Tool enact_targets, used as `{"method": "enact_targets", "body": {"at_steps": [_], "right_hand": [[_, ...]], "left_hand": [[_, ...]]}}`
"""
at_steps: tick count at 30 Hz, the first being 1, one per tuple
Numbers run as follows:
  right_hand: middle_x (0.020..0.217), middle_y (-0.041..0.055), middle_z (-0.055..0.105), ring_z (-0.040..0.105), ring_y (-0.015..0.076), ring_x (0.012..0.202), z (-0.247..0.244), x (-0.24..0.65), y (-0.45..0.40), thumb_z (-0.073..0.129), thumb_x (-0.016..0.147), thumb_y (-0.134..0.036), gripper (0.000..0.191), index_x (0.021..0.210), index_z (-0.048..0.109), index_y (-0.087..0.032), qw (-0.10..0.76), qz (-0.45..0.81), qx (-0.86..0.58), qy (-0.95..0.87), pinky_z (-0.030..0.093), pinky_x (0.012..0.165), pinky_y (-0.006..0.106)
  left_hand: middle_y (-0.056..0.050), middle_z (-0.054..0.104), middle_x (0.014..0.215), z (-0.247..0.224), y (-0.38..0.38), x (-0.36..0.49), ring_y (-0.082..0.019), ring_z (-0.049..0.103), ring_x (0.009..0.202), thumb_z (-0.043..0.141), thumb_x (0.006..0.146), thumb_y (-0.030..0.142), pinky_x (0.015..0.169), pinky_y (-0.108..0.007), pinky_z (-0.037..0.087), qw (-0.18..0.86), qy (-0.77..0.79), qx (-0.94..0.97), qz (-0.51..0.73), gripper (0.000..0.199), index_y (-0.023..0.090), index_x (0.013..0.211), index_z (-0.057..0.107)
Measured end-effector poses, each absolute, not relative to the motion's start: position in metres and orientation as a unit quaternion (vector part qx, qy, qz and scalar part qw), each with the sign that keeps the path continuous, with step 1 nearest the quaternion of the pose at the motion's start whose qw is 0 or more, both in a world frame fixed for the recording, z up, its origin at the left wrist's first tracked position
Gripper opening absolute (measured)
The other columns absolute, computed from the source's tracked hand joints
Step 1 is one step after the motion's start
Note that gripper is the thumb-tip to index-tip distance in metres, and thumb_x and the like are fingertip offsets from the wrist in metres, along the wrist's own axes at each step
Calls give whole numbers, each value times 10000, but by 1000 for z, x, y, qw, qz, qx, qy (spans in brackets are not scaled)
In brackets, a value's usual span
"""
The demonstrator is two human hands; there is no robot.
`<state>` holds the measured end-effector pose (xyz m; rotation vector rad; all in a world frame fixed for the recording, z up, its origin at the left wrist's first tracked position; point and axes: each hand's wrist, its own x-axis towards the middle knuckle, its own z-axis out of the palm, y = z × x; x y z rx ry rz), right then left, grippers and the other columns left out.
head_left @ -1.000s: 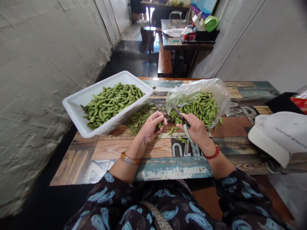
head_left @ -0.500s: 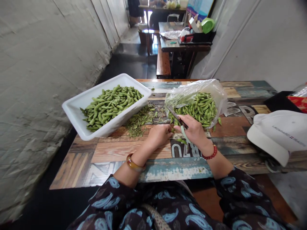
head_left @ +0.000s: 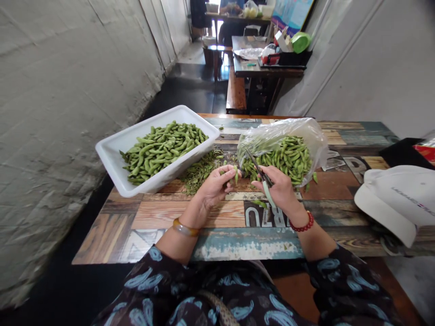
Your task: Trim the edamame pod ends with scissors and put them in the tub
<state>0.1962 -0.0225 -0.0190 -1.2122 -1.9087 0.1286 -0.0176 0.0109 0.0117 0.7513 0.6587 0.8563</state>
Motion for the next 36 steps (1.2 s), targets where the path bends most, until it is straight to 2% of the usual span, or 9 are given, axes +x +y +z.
{"method": "enact_targets", "body": {"at_steps": [2, 8, 13, 18, 21, 23, 25, 36], "right_hand": [[929, 97, 714, 690, 260, 924, -20, 195, -23, 676, 881, -409, 397, 1216, 628, -201, 428, 45, -479, -765, 583, 835, 408], [996, 114, 706, 689, 250, 924, -18, 195, -25, 679, 883, -399, 402, 1219, 615, -188, 415, 51, -465, -780, 587, 827, 392], [1084, 124, 674, 678, 251, 926, -16, 196, -26, 671, 882, -423, 447, 1262, 594, -202, 381, 78, -465, -796, 591, 809, 393], [1081, 111, 653, 665, 239, 899, -15, 197, -27, 672, 880, -406, 453, 1278, 581, -209, 359, 85, -461, -807, 586, 780, 369], [1090, 108, 649, 657, 252, 956, -12, 196, -27, 691, 870, -369, 461, 1288, 577, -212, 341, 88, -457, -817, 575, 808, 372], [1087, 107, 646, 656, 252, 955, -10, 194, -28, 697, 867, -352, 467, 1294, 574, -208, 332, 93, -457, -820, 570, 808, 371], [1081, 106, 645, 655, 247, 940, -9, 192, -29, 698, 868, -330, 463, 1295, 571, -204, 325, 100, -459, -821, 565, 799, 367], [1081, 99, 633, 642, 250, 955, -10, 190, -29, 739, 833, -290, 491, 1286, 568, -207, 325, 119, -456, -820, 553, 820, 371]], "left_hand": [[-17, 643, 775, 11, 11, -17, 1, 377, 453, 858, 638, 346, 387, -129, 217, 797, 308, 336, 397, 383, 127, 764, 570], [-3, 630, 697, 8, 10, -16, -8, 376, 447, 853, 648, 349, 392, -150, 211, 776, 335, 366, 389, 408, 117, 950, 706], [5, 629, 689, 6, 9, -13, -19, 386, 471, 874, 611, 354, 415, -167, 226, 730, 371, 387, 424, 369, 131, 852, 706], [76, 496, 533, 3, 9, -12, -23, 295, 419, 871, 611, 339, 409, -179, 175, 702, 390, 404, 437, 368, 166, 743, 574], [57, 562, 603, 0, 9, -12, -38, 402, 469, 858, 630, 329, 453, -171, 268, 685, 394, 428, 440, 352, 164, 744, 569], [24, 638, 712, -4, 9, -11, -75, 531, 588, 856, 628, 316, 560, -188, 392, 663, 393, 451, 449, 323, 154, 777, 621], [1, 678, 783, -8, 10, -11, -112, 592, 694, 848, 637, 314, 675, -224, 453, 635, 397, 483, 454, 299, 148, 817, 675], [-25, 717, 809, -7, 11, -10, -151, 621, 764, 801, 713, 298, 751, -262, 467, 546, 386, 598, 442, 174, 164, 804, 737]]}}
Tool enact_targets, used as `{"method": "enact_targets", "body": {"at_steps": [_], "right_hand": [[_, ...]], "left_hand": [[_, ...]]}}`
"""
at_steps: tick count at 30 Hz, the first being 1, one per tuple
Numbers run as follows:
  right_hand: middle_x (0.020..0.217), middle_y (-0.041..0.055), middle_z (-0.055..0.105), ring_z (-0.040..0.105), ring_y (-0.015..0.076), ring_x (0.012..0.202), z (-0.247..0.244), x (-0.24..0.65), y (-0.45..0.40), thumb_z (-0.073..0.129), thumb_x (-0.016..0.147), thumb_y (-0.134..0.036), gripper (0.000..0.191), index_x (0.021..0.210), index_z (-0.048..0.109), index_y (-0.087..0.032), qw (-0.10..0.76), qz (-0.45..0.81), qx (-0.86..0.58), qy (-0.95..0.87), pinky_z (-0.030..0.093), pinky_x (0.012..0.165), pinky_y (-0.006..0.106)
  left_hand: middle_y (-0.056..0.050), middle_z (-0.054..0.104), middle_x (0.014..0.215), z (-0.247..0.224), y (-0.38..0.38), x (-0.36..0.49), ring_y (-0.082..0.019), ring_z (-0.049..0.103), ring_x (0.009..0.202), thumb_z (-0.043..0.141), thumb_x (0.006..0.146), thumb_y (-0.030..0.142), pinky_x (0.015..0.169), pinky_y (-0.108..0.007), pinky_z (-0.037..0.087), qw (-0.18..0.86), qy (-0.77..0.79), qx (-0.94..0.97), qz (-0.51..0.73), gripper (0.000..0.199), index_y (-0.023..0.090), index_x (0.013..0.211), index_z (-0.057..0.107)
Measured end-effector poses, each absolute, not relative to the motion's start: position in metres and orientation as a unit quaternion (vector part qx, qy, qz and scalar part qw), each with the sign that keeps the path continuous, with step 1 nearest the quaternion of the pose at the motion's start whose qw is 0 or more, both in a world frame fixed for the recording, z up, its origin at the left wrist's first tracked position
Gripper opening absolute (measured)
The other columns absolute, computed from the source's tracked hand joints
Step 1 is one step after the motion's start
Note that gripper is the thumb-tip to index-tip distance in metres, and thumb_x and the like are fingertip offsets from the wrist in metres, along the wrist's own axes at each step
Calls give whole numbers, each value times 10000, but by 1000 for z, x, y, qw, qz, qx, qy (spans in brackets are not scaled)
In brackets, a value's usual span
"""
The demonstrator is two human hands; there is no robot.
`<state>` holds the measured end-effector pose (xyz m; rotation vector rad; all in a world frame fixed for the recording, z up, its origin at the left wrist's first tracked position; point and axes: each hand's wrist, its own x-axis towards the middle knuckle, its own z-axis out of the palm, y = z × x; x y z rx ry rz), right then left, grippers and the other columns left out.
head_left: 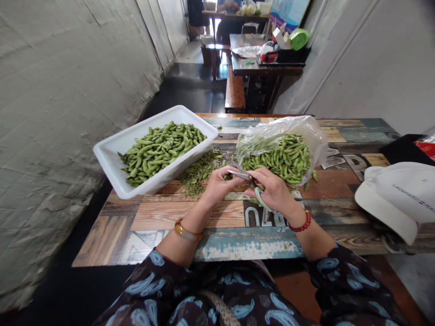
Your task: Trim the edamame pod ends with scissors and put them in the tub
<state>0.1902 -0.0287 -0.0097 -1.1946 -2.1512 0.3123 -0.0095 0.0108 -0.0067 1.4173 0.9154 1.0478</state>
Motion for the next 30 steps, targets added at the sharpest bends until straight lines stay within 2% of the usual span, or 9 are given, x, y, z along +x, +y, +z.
{"method": "enact_targets", "body": {"at_steps": [8, 16, 19, 23, 26, 30], "right_hand": [[1070, 103, 631, 636, 251, 952, -14, 190, -27, 716, 854, -333, 465, 1275, 568, -201, 331, 122, -446, -823, 549, 818, 376], [998, 91, 637, 645, 228, 882, -19, 190, -27, 647, 910, -363, 414, 1282, 561, -203, 339, 117, -429, -829, 558, 765, 348], [994, 92, 645, 656, 231, 870, -22, 191, -26, 654, 902, -385, 409, 1262, 573, -206, 361, 101, -439, -817, 568, 756, 354], [1007, 97, 664, 665, 237, 871, -25, 193, -23, 666, 889, -410, 403, 1230, 598, -208, 382, 75, -473, -791, 580, 777, 376], [1016, 107, 669, 666, 240, 873, -24, 193, -23, 658, 892, -409, 401, 1230, 604, -200, 381, 67, -486, -783, 583, 781, 382], [1059, 118, 656, 664, 249, 910, -22, 192, -25, 676, 878, -390, 432, 1253, 592, -193, 367, 78, -479, -794, 584, 786, 382]], "left_hand": [[-10, 679, 726, -2, 9, -9, -137, 586, 711, 803, 716, 312, 722, -252, 448, 537, 381, 610, 441, 172, 160, 749, 729], [-10, 658, 756, -7, 9, -8, -125, 577, 743, 803, 714, 309, 758, -247, 447, 564, 382, 586, 438, 215, 143, 728, 667], [22, 602, 694, -5, 8, -7, -84, 523, 621, 813, 692, 317, 610, -202, 418, 603, 393, 525, 455, 272, 150, 711, 598], [53, 572, 621, 0, 7, -6, -41, 400, 431, 795, 701, 403, 403, -160, 233, 668, 419, 412, 456, 354, 181, 784, 531], [53, 587, 577, 1, 9, -8, -31, 348, 371, 776, 717, 459, 367, -149, 156, 690, 423, 359, 465, 408, 198, 775, 468], [76, 529, 523, 0, 13, -10, -21, 296, 346, 779, 728, 432, 359, -139, 162, 727, 393, 310, 471, 381, 188, 795, 495]]}}
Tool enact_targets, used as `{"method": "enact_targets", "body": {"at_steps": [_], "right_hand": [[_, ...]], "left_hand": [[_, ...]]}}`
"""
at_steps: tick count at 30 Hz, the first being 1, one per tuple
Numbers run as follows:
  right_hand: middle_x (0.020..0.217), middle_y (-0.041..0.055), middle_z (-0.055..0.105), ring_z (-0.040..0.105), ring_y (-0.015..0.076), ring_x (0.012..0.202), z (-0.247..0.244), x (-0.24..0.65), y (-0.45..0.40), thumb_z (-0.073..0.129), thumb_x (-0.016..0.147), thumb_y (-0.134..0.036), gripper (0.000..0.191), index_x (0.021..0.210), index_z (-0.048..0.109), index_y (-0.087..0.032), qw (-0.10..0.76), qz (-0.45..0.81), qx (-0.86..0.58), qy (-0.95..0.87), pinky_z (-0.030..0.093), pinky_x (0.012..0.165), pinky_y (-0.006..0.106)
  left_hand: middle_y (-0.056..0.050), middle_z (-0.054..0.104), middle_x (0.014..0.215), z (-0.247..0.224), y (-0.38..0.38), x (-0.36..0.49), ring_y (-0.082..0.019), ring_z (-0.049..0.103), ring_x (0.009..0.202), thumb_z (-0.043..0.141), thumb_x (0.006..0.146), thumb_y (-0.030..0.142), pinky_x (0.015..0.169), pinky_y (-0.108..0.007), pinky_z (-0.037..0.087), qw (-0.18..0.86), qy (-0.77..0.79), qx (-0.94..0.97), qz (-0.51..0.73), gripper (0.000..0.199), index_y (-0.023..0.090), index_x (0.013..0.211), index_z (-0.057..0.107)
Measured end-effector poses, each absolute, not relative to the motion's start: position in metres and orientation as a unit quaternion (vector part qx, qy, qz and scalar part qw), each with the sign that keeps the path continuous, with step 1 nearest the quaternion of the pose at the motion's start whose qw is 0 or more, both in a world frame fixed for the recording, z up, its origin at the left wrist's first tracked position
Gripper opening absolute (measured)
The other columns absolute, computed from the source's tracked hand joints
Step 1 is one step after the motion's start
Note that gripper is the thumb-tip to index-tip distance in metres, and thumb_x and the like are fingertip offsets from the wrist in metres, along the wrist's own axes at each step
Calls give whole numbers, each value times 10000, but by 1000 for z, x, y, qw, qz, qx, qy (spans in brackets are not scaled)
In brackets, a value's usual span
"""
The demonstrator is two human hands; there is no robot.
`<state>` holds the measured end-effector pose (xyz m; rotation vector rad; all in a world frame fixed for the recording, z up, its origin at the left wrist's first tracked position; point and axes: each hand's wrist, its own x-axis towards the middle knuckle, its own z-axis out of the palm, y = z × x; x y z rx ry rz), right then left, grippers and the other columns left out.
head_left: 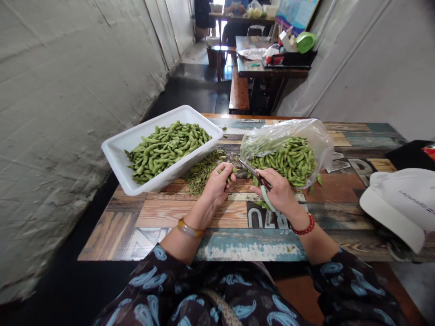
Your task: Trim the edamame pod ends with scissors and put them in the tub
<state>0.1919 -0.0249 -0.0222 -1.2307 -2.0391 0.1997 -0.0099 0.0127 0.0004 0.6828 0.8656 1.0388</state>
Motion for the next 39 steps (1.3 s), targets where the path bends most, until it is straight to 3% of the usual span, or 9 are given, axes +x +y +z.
{"method": "enact_targets", "body": {"at_steps": [10, 23, 39], "right_hand": [[1109, 123, 626, 645, 261, 980, -19, 187, -27, 698, 863, -357, 485, 1301, 560, -200, 333, 118, -477, -805, 577, 843, 409], [1080, 117, 629, 633, 258, 980, -18, 186, -27, 700, 860, -300, 472, 1295, 547, -199, 360, 104, -441, -815, 564, 824, 391], [1044, 115, 656, 672, 256, 929, -21, 187, -30, 593, 942, -348, 401, 1315, 540, -209, 322, 71, -456, -827, 578, 780, 376]], "left_hand": [[20, 590, 637, 4, 10, -8, -19, 396, 426, 760, 727, 268, 377, -121, 228, 778, 333, 259, 466, 265, 137, 876, 584], [15, 592, 635, -1, -4, 5, -37, 428, 430, 776, 743, 400, 375, -133, 234, 799, 311, 303, 415, 358, 158, 849, 535], [28, 569, 606, -2, 0, 1, -25, 381, 400, 727, 777, 292, 366, -121, 242, 812, 299, 279, 416, 263, 167, 794, 496]]}}
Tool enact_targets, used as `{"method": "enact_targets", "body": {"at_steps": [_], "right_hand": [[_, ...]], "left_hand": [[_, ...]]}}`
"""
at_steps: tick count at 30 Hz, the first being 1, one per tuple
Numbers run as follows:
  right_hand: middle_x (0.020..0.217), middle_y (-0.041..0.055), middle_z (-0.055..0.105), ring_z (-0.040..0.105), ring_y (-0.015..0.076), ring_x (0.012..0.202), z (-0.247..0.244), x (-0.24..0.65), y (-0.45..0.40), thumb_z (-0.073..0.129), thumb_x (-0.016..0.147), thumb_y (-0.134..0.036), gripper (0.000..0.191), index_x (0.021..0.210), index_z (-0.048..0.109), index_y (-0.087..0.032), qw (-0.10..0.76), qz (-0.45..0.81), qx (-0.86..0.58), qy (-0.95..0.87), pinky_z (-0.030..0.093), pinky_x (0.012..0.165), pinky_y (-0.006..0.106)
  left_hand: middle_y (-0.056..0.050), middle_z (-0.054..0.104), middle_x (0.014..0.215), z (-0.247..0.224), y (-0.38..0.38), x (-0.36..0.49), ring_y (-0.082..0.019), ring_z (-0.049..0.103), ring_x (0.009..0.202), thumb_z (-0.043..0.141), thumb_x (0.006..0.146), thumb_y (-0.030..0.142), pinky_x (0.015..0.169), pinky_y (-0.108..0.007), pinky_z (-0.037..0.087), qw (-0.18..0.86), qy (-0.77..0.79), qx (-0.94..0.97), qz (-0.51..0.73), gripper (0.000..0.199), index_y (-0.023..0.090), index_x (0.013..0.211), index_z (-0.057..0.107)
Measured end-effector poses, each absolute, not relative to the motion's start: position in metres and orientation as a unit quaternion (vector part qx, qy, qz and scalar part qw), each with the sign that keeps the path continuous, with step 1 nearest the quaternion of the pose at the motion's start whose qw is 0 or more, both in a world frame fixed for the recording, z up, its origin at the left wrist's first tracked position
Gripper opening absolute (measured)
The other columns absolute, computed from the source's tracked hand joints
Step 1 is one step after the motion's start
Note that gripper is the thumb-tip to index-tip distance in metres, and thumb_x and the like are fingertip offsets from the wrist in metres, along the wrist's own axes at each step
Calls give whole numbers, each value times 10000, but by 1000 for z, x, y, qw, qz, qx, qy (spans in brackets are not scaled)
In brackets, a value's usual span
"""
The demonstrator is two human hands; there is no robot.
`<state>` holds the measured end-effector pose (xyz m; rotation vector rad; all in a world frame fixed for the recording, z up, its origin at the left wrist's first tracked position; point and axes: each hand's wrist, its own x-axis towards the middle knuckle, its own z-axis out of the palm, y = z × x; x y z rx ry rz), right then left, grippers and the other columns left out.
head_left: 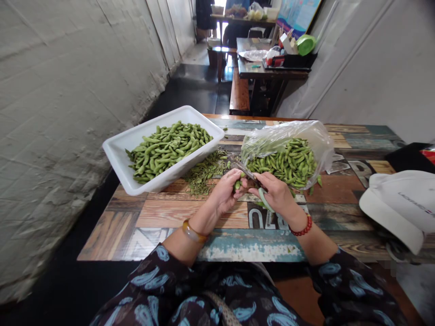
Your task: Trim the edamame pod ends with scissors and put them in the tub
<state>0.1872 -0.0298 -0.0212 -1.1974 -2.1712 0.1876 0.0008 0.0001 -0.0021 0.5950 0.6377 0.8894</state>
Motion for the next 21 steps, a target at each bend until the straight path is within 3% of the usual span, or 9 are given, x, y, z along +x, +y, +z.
{"method": "enact_targets", "body": {"at_steps": [7, 14, 21], "right_hand": [[1062, 128, 679, 678, 272, 958, -20, 195, -25, 622, 923, -388, 417, 1289, 564, -196, 353, 31, -485, -799, 573, 791, 385], [1083, 109, 663, 657, 279, 958, -18, 200, -25, 648, 897, -316, 444, 1326, 573, -227, 295, 15, -510, -808, 560, 798, 403], [1084, 114, 650, 645, 278, 918, -18, 207, -24, 677, 867, -297, 458, 1312, 593, -224, 357, -4, -509, -783, 561, 801, 425]], "left_hand": [[7, 591, 670, 1, 2, -5, -23, 422, 436, 716, 769, 360, 365, -113, 247, 835, 291, 234, 404, 287, 151, 797, 521], [5, 615, 709, 4, 2, -13, -34, 483, 490, 813, 625, 203, 377, -109, 254, 802, 311, 278, 428, 343, 147, 838, 551], [15, 595, 695, 41, 9, -47, -41, 425, 462, 745, 725, 360, 380, -153, 194, 660, 381, 390, 516, 273, 166, 775, 560]]}}
